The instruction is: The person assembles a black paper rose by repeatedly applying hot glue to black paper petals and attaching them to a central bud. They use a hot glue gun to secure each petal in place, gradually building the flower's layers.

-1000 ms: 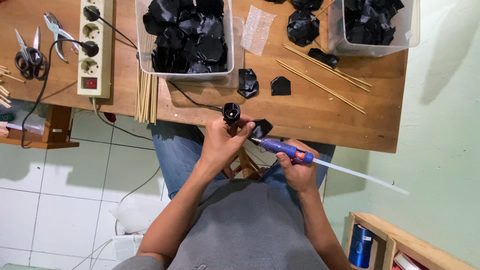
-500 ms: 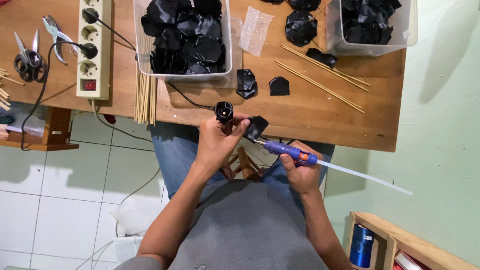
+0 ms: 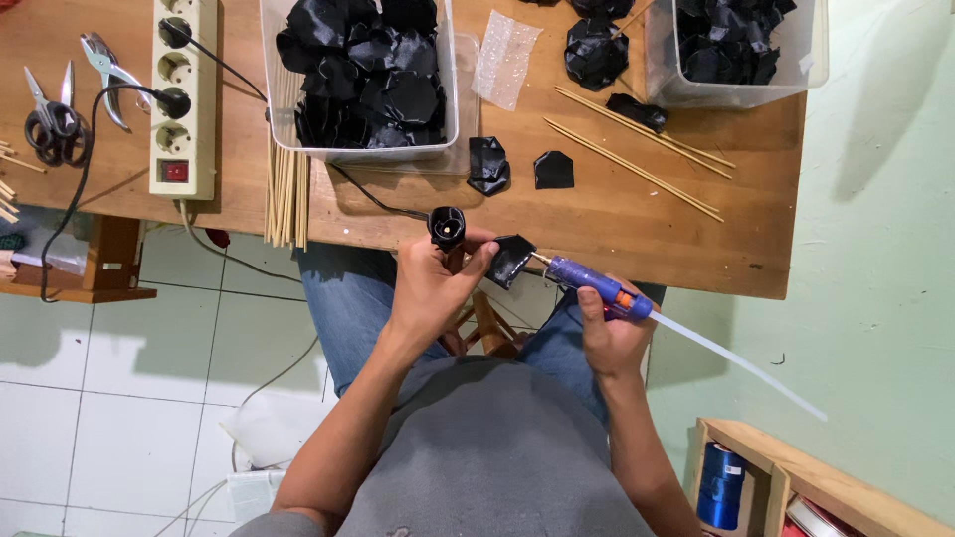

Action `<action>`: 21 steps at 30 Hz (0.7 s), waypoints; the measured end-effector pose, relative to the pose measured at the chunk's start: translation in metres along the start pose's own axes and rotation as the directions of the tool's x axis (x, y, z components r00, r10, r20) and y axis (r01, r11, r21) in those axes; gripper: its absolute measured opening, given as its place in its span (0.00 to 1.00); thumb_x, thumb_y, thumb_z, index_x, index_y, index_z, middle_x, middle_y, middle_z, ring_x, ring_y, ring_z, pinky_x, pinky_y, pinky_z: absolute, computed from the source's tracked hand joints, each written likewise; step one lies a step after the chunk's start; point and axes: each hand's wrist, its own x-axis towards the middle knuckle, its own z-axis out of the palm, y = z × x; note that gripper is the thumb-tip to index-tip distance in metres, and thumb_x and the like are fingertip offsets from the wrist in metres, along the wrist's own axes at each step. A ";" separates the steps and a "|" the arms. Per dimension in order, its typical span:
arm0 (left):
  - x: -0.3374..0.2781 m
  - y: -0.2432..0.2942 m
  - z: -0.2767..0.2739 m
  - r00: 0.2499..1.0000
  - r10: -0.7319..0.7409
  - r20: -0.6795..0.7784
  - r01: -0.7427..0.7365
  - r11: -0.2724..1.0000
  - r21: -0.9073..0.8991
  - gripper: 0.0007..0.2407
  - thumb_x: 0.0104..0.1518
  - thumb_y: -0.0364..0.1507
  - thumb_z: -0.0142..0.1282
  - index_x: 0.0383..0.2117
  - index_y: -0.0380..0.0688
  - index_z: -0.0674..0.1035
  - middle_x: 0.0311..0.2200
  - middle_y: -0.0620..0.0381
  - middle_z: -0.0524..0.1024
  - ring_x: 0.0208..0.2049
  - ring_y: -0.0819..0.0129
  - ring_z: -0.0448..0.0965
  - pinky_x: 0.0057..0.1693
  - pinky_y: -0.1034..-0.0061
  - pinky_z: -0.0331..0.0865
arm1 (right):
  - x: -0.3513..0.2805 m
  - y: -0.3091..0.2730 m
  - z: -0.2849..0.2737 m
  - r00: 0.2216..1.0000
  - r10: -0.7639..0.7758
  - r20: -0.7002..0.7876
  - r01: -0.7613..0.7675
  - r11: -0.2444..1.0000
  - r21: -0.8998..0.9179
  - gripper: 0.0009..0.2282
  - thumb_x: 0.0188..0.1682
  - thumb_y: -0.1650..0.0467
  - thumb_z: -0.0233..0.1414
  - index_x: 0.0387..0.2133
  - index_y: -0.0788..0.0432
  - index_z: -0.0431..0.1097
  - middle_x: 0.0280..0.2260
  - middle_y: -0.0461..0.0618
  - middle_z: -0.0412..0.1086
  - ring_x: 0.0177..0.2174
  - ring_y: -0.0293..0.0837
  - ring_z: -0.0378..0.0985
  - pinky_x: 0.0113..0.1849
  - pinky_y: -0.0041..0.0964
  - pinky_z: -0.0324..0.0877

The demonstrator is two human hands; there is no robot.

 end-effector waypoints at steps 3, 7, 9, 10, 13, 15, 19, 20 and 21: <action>-0.001 0.000 0.000 1.000 0.007 0.006 -0.007 1.000 0.029 0.07 0.49 0.20 0.64 0.31 0.48 0.87 0.14 0.60 0.76 0.13 0.81 0.60 0.23 0.85 0.57 | 0.000 0.000 0.002 1.000 -0.004 -0.006 0.004 1.000 -0.002 0.18 0.49 0.64 0.56 0.12 0.56 0.61 0.12 0.47 0.57 0.15 0.37 0.58 0.23 0.31 0.54; -0.001 -0.002 0.001 0.998 0.023 0.060 -0.028 0.997 0.072 0.07 0.48 0.19 0.63 0.30 0.47 0.87 0.15 0.55 0.76 0.14 0.76 0.62 0.24 0.80 0.57 | -0.002 0.017 0.001 0.999 -0.045 -0.002 0.045 0.999 -0.020 0.18 0.49 0.64 0.57 0.13 0.57 0.61 0.12 0.49 0.57 0.15 0.39 0.58 0.23 0.31 0.55; 0.000 0.002 0.002 0.988 0.132 0.079 -0.142 0.978 0.152 0.05 0.47 0.20 0.66 0.27 0.46 0.86 0.08 0.59 0.64 0.11 0.73 0.62 0.24 0.81 0.59 | 0.004 -0.001 0.003 1.000 -0.028 0.009 0.029 0.997 -0.067 0.19 0.49 0.62 0.57 0.11 0.56 0.61 0.10 0.49 0.57 0.13 0.42 0.59 0.22 0.32 0.56; 0.000 0.006 0.002 0.988 0.133 0.078 -0.143 0.978 0.153 0.05 0.47 0.20 0.66 0.27 0.46 0.86 0.08 0.59 0.64 0.11 0.73 0.62 0.24 0.81 0.59 | 0.004 -0.001 0.003 1.000 -0.029 0.009 0.030 0.997 -0.066 0.19 0.49 0.62 0.57 0.11 0.56 0.61 0.10 0.49 0.57 0.13 0.42 0.59 0.22 0.32 0.56; 0.000 0.015 0.002 0.979 0.153 0.134 -0.174 0.970 0.168 0.02 0.49 0.21 0.64 0.24 0.42 0.83 0.08 0.55 0.63 0.12 0.67 0.65 0.24 0.77 0.60 | 0.003 -0.007 0.005 1.000 0.018 0.001 -0.018 0.996 -0.083 0.18 0.50 0.63 0.56 0.13 0.56 0.61 0.11 0.49 0.58 0.14 0.38 0.60 0.22 0.29 0.56; 0.000 0.018 0.001 0.976 0.134 0.171 -0.161 0.974 0.158 0.03 0.49 0.21 0.64 0.22 0.40 0.82 0.08 0.55 0.62 0.12 0.68 0.65 0.25 0.78 0.61 | 0.006 -0.020 0.009 0.974 0.227 0.011 -0.227 0.972 0.051 0.17 0.52 0.62 0.52 0.15 0.55 0.68 0.10 0.44 0.64 0.13 0.34 0.61 0.20 0.27 0.59; -0.002 0.010 -0.005 0.973 0.069 0.219 -0.093 0.991 0.097 0.02 0.49 0.20 0.64 0.23 0.38 0.82 0.08 0.55 0.60 0.13 0.69 0.65 0.26 0.79 0.62 | 0.024 0.016 0.011 0.909 0.398 0.121 -0.416 0.866 0.278 0.17 0.54 0.57 0.49 0.23 0.55 0.65 0.15 0.46 0.66 0.16 0.33 0.65 0.20 0.24 0.63; -0.001 0.011 -0.007 0.968 -0.033 0.249 0.034 0.999 -0.002 0.01 0.51 0.21 0.63 0.26 0.40 0.84 0.11 0.56 0.67 0.17 0.74 0.66 0.29 0.80 0.65 | 0.028 0.027 0.013 0.864 0.476 0.166 -0.504 0.818 0.278 0.15 0.55 0.59 0.49 0.26 0.58 0.65 0.16 0.49 0.67 0.14 0.35 0.68 0.18 0.24 0.65; 0.000 0.012 -0.010 0.949 -0.129 0.288 0.163 0.982 -0.098 0.03 0.53 0.22 0.62 0.30 0.42 0.86 0.14 0.57 0.74 0.22 0.78 0.67 0.33 0.81 0.67 | 0.032 0.038 0.015 0.810 0.547 0.211 -0.586 0.763 0.273 0.14 0.55 0.61 0.49 0.29 0.60 0.66 0.16 0.51 0.68 0.12 0.37 0.71 0.17 0.25 0.66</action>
